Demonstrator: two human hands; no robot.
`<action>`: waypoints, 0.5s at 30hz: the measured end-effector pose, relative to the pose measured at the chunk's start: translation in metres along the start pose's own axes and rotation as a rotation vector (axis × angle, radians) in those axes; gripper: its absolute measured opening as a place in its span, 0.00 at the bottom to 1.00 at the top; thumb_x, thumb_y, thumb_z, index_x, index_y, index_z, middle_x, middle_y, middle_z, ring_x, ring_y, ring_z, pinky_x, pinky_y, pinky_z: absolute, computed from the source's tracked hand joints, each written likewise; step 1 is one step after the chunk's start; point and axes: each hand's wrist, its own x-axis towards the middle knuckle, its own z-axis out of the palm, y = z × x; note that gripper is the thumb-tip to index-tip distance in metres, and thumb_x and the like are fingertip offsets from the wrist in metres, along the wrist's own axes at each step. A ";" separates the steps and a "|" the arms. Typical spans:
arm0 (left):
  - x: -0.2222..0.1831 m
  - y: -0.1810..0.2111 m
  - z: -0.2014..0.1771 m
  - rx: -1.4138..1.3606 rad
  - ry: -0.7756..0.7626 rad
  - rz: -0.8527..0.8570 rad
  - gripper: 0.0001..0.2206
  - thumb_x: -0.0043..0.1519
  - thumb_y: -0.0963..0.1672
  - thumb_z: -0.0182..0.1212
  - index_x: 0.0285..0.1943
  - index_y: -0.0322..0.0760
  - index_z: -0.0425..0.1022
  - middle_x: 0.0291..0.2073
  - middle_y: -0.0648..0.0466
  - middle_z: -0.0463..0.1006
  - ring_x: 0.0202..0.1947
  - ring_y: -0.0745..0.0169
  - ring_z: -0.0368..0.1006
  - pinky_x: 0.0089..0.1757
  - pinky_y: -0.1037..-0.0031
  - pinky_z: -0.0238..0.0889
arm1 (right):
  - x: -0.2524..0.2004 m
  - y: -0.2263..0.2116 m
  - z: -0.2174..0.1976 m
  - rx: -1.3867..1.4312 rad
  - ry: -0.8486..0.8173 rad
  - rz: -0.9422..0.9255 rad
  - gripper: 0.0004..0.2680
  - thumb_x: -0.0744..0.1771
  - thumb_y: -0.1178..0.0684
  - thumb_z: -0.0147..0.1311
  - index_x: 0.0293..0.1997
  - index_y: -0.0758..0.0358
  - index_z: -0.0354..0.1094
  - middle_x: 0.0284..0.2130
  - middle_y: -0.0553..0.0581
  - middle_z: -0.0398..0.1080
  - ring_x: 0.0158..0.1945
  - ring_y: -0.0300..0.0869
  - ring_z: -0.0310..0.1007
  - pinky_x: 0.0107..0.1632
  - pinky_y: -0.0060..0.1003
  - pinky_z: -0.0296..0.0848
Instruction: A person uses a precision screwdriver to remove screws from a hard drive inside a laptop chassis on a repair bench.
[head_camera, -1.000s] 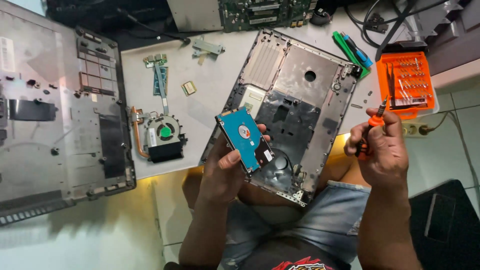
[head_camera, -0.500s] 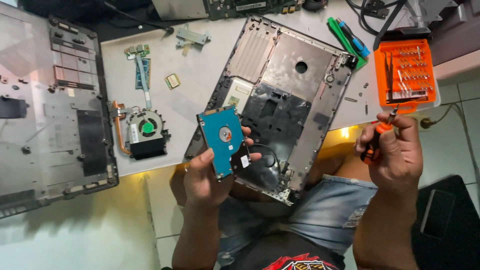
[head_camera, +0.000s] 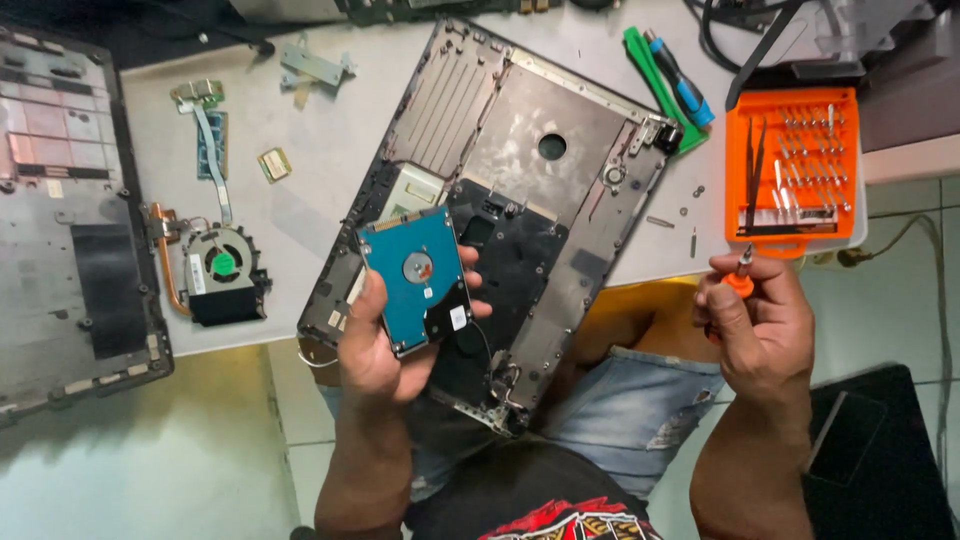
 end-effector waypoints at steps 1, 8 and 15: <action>0.002 0.001 0.001 0.001 0.015 -0.007 0.33 0.69 0.53 0.55 0.74 0.24 0.57 0.59 0.28 0.72 0.55 0.36 0.73 0.49 0.49 0.76 | 0.000 0.004 0.000 0.002 -0.005 0.015 0.10 0.72 0.52 0.49 0.57 0.66 0.61 0.34 0.60 0.66 0.32 0.40 0.66 0.36 0.30 0.68; 0.001 0.004 0.006 0.027 0.070 -0.011 0.36 0.69 0.58 0.43 0.72 0.23 0.62 0.57 0.28 0.74 0.53 0.38 0.75 0.47 0.49 0.77 | -0.013 0.011 0.018 0.069 -0.021 0.085 0.12 0.74 0.46 0.45 0.59 0.62 0.59 0.34 0.58 0.64 0.32 0.39 0.65 0.33 0.29 0.65; -0.011 -0.003 0.002 -0.090 0.107 -0.120 0.35 0.70 0.59 0.41 0.69 0.23 0.66 0.55 0.30 0.76 0.49 0.41 0.78 0.45 0.46 0.76 | -0.021 -0.004 0.049 -0.001 -0.109 -0.008 0.13 0.74 0.48 0.44 0.63 0.65 0.60 0.37 0.62 0.67 0.35 0.43 0.72 0.36 0.30 0.72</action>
